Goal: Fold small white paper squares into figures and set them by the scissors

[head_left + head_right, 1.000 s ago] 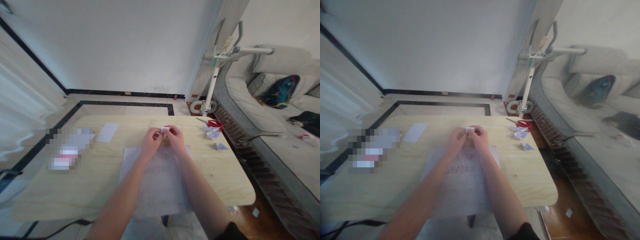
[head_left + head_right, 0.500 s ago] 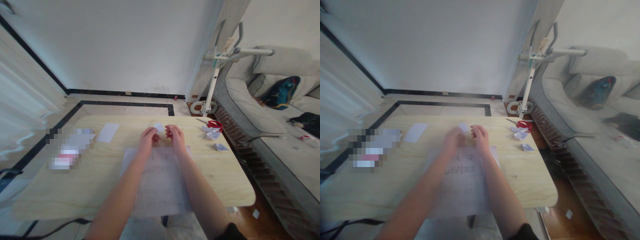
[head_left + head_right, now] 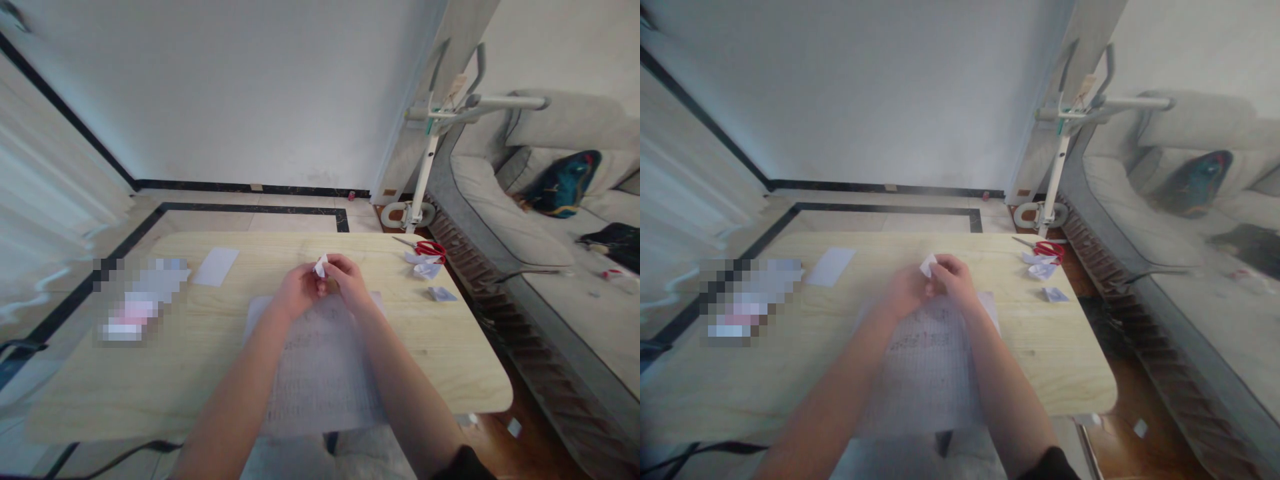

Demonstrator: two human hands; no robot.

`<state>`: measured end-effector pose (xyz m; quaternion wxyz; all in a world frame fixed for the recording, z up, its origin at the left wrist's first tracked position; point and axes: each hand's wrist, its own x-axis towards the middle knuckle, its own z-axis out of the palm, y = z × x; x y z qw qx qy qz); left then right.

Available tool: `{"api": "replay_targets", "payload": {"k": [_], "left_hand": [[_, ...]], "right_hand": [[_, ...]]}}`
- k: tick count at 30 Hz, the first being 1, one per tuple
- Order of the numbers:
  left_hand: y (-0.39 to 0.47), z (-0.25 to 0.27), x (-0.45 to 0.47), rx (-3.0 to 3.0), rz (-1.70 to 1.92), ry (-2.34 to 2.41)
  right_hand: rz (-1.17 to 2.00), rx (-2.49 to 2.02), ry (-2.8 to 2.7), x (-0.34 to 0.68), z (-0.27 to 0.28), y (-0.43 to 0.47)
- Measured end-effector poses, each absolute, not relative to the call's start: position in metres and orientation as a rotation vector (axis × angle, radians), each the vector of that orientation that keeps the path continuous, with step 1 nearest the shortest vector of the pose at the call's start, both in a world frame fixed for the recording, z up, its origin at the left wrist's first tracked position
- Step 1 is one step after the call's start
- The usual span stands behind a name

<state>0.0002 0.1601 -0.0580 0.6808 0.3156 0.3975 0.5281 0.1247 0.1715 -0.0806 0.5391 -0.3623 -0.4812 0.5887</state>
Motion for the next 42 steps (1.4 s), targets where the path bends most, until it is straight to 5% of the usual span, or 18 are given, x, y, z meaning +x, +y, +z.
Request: {"api": "replay_targets", "payload": {"k": [16,42], "left_hand": [[0.157,-0.071,0.001,1.572,1.398,1.495],[0.166,-0.088,-0.001,1.809,1.264,1.672]], "right_hand": [[0.941,-1.176,-1.261,0.125,-0.084,0.177],[0.491,-1.251,-1.636,0.122,-0.087,0.169]]}}
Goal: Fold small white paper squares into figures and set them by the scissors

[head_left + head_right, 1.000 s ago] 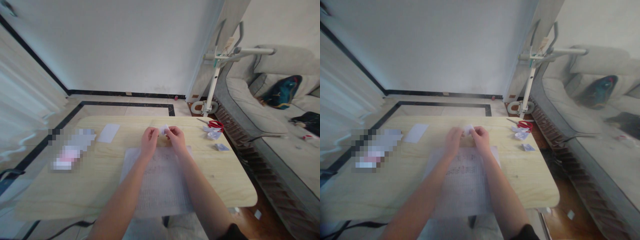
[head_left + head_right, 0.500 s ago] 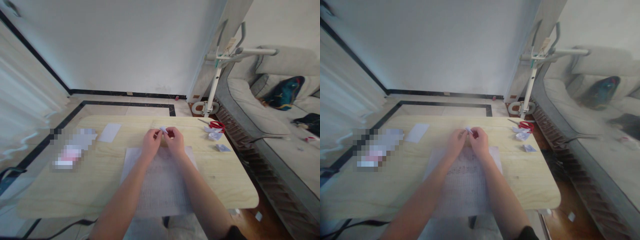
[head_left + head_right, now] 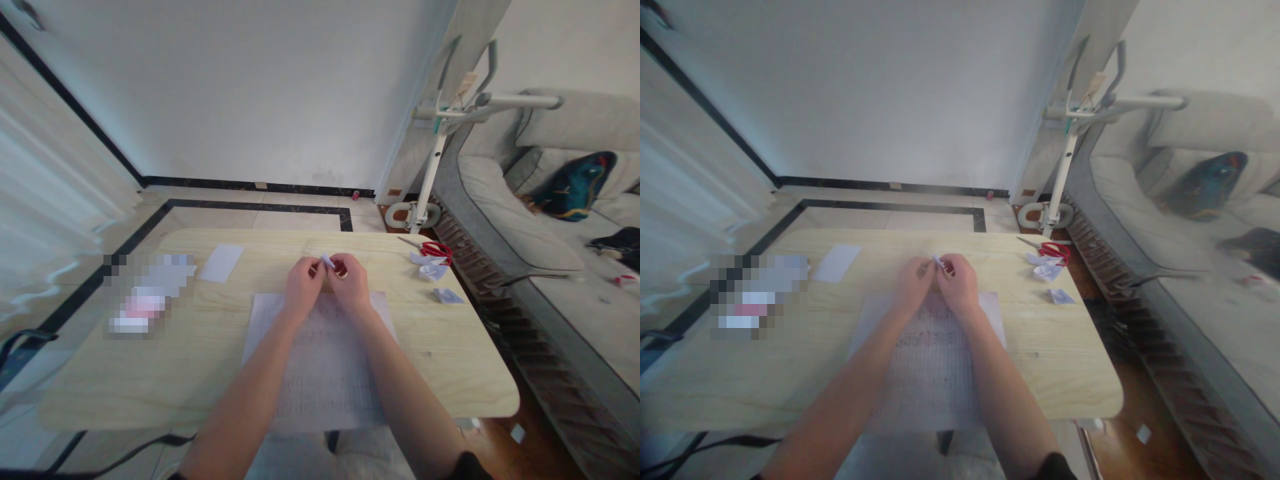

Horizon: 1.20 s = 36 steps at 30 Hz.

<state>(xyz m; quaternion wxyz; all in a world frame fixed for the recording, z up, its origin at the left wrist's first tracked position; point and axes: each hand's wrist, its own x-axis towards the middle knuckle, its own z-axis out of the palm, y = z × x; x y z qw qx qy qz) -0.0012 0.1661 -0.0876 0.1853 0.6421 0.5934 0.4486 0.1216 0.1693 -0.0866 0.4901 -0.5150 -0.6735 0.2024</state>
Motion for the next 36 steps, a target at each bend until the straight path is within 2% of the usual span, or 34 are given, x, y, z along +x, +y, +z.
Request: {"api": "replay_targets", "payload": {"k": [7,20,36], "left_hand": [[0.1629,-0.0822,-0.0019,1.896,1.269,1.695],[0.1629,-0.0822,-0.0014,1.889,1.287,1.661],[0.1625,-0.0825,-0.0022,1.918,1.276,1.593]], "right_hand": [[0.567,-1.235,-1.633,0.1216,-0.0901,0.1717],[0.427,-1.300,-1.666,0.1215,-0.0848,0.1679],[0.427,-1.307,-1.682,0.1219,-0.0846,0.1682]]}}
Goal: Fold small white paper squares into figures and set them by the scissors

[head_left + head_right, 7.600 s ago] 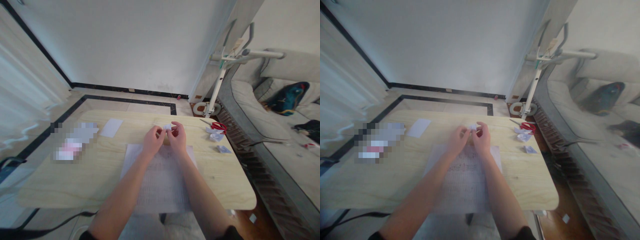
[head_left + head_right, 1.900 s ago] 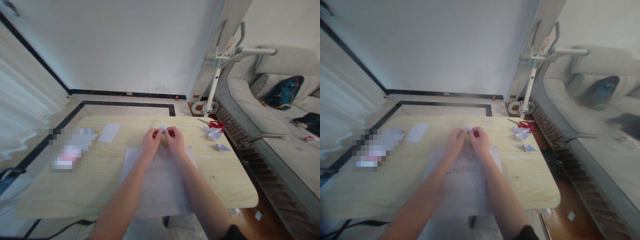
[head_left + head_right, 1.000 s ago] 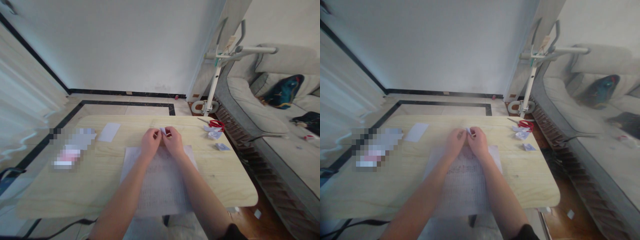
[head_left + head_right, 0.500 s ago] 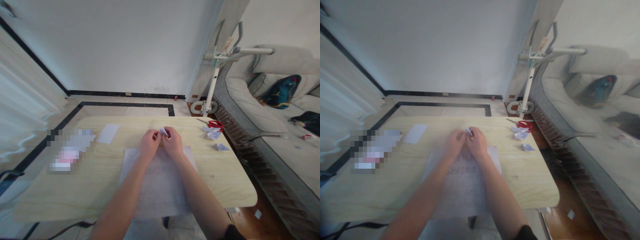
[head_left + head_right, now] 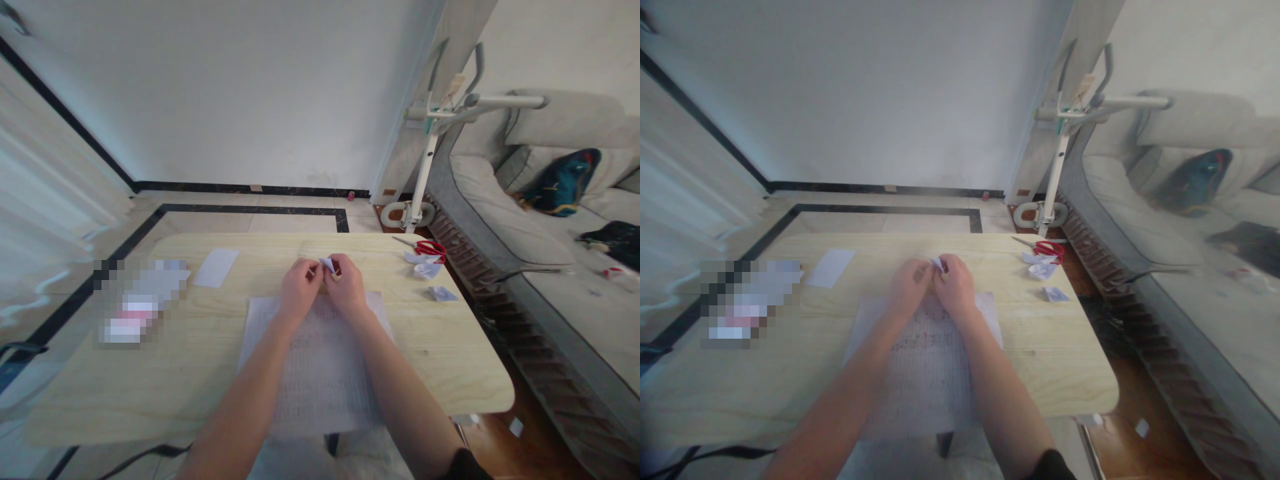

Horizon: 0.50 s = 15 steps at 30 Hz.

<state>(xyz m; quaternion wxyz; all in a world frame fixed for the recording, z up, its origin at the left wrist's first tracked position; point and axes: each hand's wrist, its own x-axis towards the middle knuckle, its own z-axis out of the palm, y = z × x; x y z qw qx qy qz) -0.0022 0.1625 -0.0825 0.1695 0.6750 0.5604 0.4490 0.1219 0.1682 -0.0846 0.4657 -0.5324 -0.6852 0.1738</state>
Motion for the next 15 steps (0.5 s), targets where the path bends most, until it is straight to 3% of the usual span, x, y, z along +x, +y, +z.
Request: {"api": "replay_targets", "payload": {"k": [15], "left_hand": [[0.1617,-0.0805,-0.0016,1.827,1.223,1.553]], "right_hand": [[0.400,-1.273,-1.687,0.1211,-0.0833,0.1667]]}}
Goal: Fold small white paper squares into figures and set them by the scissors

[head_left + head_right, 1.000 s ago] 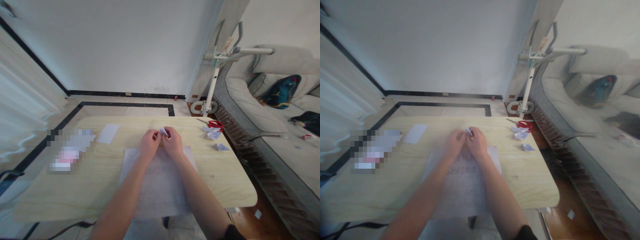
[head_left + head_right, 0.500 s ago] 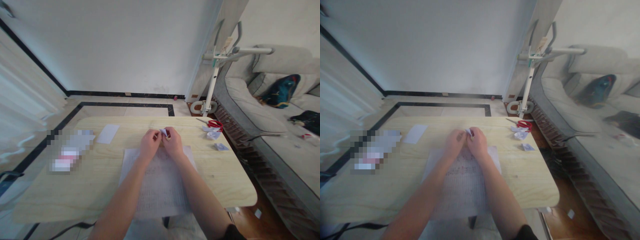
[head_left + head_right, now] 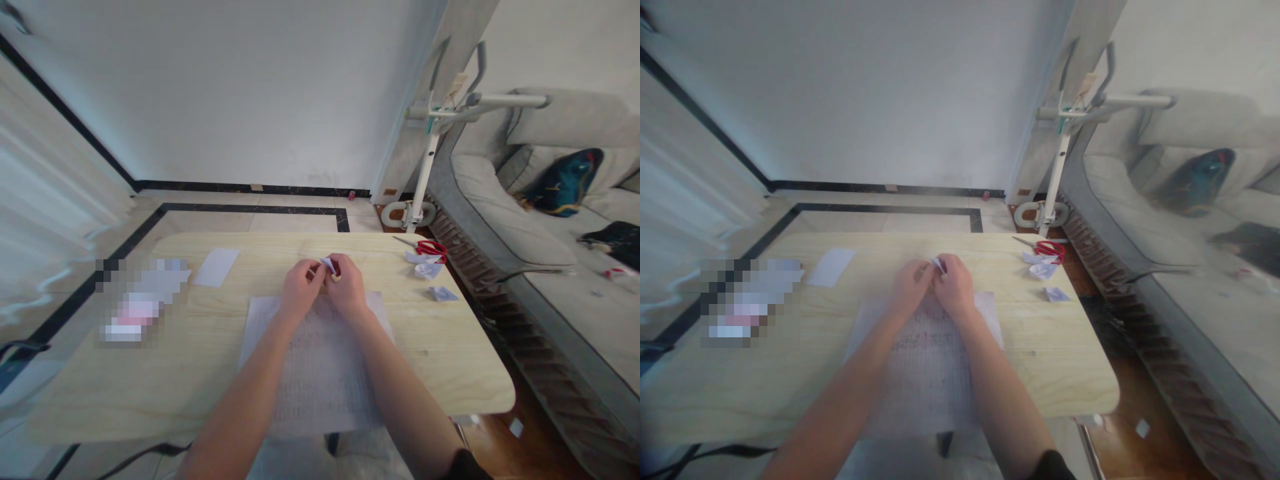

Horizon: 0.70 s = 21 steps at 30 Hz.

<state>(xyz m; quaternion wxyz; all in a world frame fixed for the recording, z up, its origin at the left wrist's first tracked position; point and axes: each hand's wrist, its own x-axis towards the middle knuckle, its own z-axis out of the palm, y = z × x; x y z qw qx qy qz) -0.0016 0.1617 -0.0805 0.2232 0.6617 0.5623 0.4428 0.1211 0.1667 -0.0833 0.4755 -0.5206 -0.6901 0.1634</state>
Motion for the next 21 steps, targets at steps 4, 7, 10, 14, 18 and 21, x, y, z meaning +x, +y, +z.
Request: {"api": "replay_targets", "payload": {"k": [4,7,10,14,18,21], "left_hand": [[0.1628,-0.0809,-0.0030,1.854,1.239,1.576],[0.1630,-0.0801,-0.0039,1.880,1.220,1.606],[0.1623,-0.0783,-0.0047,1.905,1.197,1.634],[0.1621,-0.0778,-0.0052,1.916,1.193,1.640],[0.1633,-0.0795,-0.0050,1.919,1.220,1.610],[0.1633,-0.0794,-0.0049,1.907,1.245,1.583]], "right_hand": [[0.395,-1.262,-1.695,0.1209,-0.0820,0.1657],[0.404,-1.252,-1.698,0.1210,-0.0821,0.1657],[0.425,-1.243,-1.697,0.1207,-0.0827,0.1659],[0.422,-1.232,-1.688,0.1200,-0.0842,0.1660],[0.387,-1.231,-1.692,0.1197,-0.0855,0.1664],[0.382,-1.208,-1.681,0.1194,-0.0857,0.1667]]}}
